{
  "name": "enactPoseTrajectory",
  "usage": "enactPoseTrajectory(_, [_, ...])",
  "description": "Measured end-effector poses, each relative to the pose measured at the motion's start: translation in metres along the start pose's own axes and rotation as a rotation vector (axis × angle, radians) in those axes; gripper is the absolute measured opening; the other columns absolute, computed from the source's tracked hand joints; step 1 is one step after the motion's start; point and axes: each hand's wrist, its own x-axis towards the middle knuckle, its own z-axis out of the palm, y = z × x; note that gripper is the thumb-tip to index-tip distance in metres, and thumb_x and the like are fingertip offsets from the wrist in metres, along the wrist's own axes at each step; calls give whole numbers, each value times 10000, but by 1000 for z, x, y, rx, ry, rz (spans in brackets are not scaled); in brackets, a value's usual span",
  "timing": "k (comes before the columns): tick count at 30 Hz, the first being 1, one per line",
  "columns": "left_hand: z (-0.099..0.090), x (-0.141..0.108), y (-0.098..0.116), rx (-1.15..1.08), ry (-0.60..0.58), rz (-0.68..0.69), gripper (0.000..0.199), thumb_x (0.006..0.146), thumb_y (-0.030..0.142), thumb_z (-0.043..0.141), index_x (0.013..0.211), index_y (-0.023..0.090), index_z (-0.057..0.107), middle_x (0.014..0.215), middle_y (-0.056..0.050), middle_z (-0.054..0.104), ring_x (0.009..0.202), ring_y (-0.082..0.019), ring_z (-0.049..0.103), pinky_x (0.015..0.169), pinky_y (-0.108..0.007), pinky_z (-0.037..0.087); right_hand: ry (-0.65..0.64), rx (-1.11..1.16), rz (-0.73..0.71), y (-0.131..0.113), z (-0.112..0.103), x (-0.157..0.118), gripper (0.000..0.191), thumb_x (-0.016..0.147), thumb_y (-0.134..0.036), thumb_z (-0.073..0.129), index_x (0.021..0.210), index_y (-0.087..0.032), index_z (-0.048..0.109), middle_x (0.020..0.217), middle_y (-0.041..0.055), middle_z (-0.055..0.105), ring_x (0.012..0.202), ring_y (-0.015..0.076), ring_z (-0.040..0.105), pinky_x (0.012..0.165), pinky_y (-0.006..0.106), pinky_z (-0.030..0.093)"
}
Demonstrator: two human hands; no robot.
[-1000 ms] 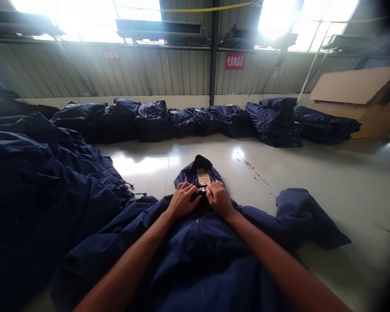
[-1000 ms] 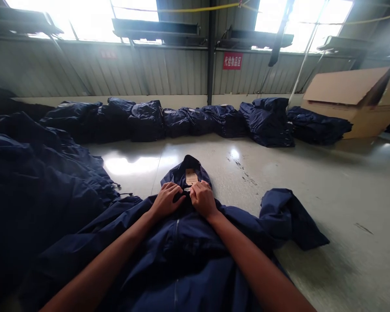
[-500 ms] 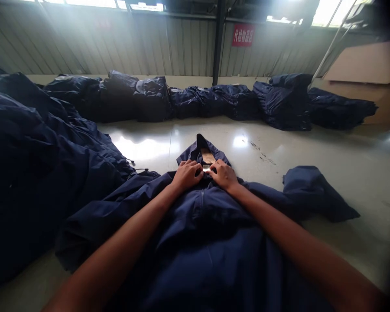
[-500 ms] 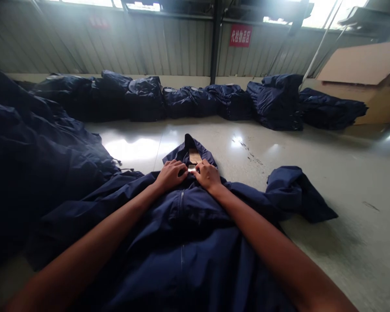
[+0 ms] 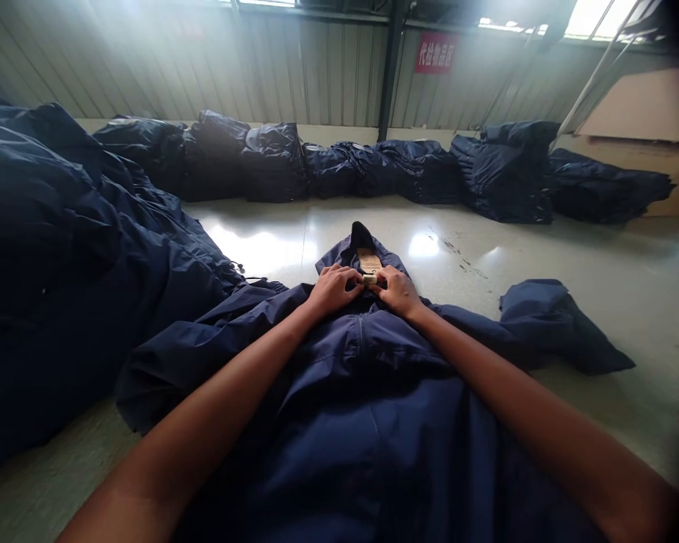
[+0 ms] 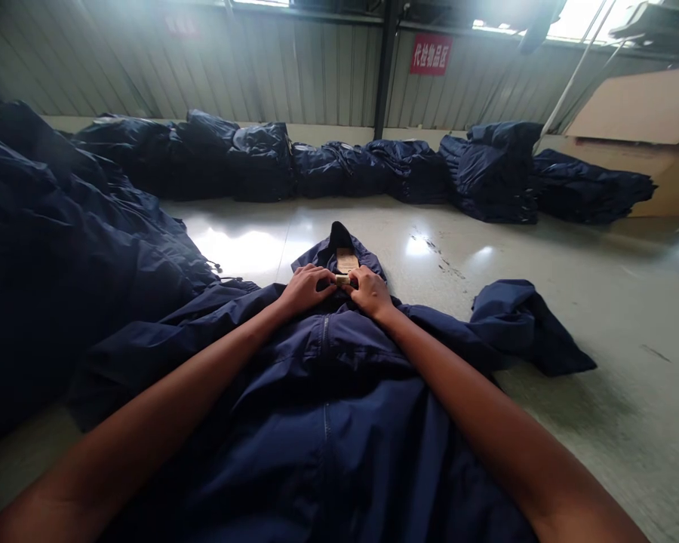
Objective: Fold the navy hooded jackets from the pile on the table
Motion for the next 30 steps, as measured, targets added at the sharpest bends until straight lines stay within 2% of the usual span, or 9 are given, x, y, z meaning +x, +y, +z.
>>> enactPoseTrajectory(6, [4,3,-9,-154,12,35,160,934,283,675,1063,233,755,1033,-30,782,1024,-232,684,1028,-409,498,44,161,-120,-3,-5,0,69,901,-211,684,923,-194,747,966,38,674,787,170,597,788,290,474])
enactPoseTrajectory(12, [3,2,-8,-154,1,66,275,928,239,640,1157,266,789,1186,-25,796,1152,-245,698,1072,-389,505,124,220,-149,-8,-8,-7,153,877,-173,625,891,-217,770,919,34,653,756,167,561,746,286,462])
enactPoseTrajectory(16, [0,0,-3,-162,12,45,293,923,229,638,1150,284,815,1156,-10,820,1108,-233,740,1003,-340,540,105,244,-178,-11,-10,-10,211,849,-147,584,921,-216,770,877,29,673,742,173,573,764,299,481])
enactPoseTrajectory(20, [-2,-2,0,-157,67,20,280,933,221,634,1123,274,833,1089,-15,835,1002,-231,769,906,-324,556,46,327,-240,-13,-12,-11,220,908,-202,552,993,-217,754,1020,54,750,851,198,641,857,334,521])
enactPoseTrajectory(23, [-3,-2,1,-161,63,18,281,941,220,631,1126,275,834,1081,-16,837,995,-234,772,894,-321,555,43,348,-245,-13,-13,-11,208,974,-309,556,987,-214,740,1016,63,757,855,201,651,858,342,526])
enactPoseTrajectory(26, [-4,-2,1,-161,55,-8,277,928,220,645,1122,273,836,1108,-20,836,1042,-248,770,913,-323,553,43,330,-221,-12,-13,-10,177,943,-358,634,998,-219,729,988,56,744,825,194,633,829,331,526])
enactPoseTrajectory(30, [-3,-1,-1,-160,48,-11,284,927,239,639,1131,269,834,1106,-30,833,1028,-253,768,913,-327,558,49,327,-242,-12,-13,-10,186,890,-305,655,1040,-212,714,988,48,710,774,173,585,795,319,519])
